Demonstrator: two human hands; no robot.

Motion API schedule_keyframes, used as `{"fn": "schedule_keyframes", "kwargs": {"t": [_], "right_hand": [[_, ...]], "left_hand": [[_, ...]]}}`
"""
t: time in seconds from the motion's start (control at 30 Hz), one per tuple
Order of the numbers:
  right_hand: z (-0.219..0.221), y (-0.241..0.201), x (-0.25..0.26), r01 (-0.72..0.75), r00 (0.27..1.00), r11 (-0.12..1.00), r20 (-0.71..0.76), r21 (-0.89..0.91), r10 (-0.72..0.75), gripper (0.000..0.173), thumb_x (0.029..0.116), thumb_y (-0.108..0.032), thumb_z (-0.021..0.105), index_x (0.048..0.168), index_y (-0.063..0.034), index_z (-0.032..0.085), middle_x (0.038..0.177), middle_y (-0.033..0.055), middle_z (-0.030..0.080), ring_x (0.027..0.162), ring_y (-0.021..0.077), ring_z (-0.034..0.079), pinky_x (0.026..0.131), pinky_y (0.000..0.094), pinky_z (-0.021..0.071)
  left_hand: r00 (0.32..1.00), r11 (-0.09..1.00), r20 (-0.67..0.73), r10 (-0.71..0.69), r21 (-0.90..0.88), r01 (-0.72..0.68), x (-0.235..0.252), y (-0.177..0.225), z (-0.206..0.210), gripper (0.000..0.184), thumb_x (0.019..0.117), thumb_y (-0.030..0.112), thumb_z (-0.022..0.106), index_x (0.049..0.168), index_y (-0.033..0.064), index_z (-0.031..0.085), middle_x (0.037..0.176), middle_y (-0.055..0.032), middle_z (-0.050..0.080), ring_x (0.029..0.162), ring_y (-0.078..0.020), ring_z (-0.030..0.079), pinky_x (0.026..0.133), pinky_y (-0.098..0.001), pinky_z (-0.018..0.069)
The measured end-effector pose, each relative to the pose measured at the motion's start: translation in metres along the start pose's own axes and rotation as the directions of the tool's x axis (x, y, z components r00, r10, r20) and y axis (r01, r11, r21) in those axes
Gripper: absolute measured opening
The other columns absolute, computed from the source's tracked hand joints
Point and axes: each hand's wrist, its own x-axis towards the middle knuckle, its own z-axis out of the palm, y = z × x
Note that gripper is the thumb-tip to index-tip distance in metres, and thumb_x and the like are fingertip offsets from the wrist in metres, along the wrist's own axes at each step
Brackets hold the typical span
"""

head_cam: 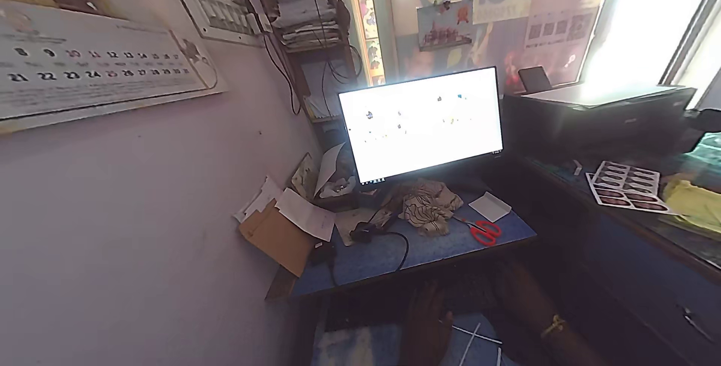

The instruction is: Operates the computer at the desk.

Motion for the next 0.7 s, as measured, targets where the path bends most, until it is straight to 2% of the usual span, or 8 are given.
{"fn": "schedule_keyframes", "kwargs": {"t": [0.53, 0.7], "right_hand": [[0.0047, 0.0016, -0.0001, -0.02, 1.0, 1.0, 0.011, 0.025, 0.019, 0.048, 0.1008, -0.035, 0.054, 0.141, -0.0103, 0.062, 0.153, 0.021, 0.05, 0.143, 0.0362, 0.047, 0.118, 0.049, 0.0396], [0.0052, 0.0014, -0.001, -0.009, 1.0, 1.0, -0.007, 0.029, 0.01, 0.047, 0.1003, -0.034, 0.055, 0.14, -0.0101, 0.063, 0.151, 0.021, 0.052, 0.141, 0.0364, 0.05, 0.117, 0.0491, 0.0414]], "left_hand": [[1.0, 1.0, 0.01, -0.002, 0.0, 0.002, 0.0004, -0.0008, -0.0002, 0.054, 0.1071, 0.051, 0.037, 0.147, 0.0193, 0.057, 0.163, -0.0008, 0.042, 0.153, -0.022, 0.034, 0.126, -0.0503, 0.0221], [1.0, 1.0, 0.004, -0.003, 0.002, 0.003, -0.0003, -0.0012, 0.0011, 0.054, 0.1073, 0.051, 0.035, 0.146, 0.0202, 0.058, 0.163, 0.0003, 0.042, 0.153, -0.0205, 0.034, 0.126, -0.0493, 0.0223]]}}
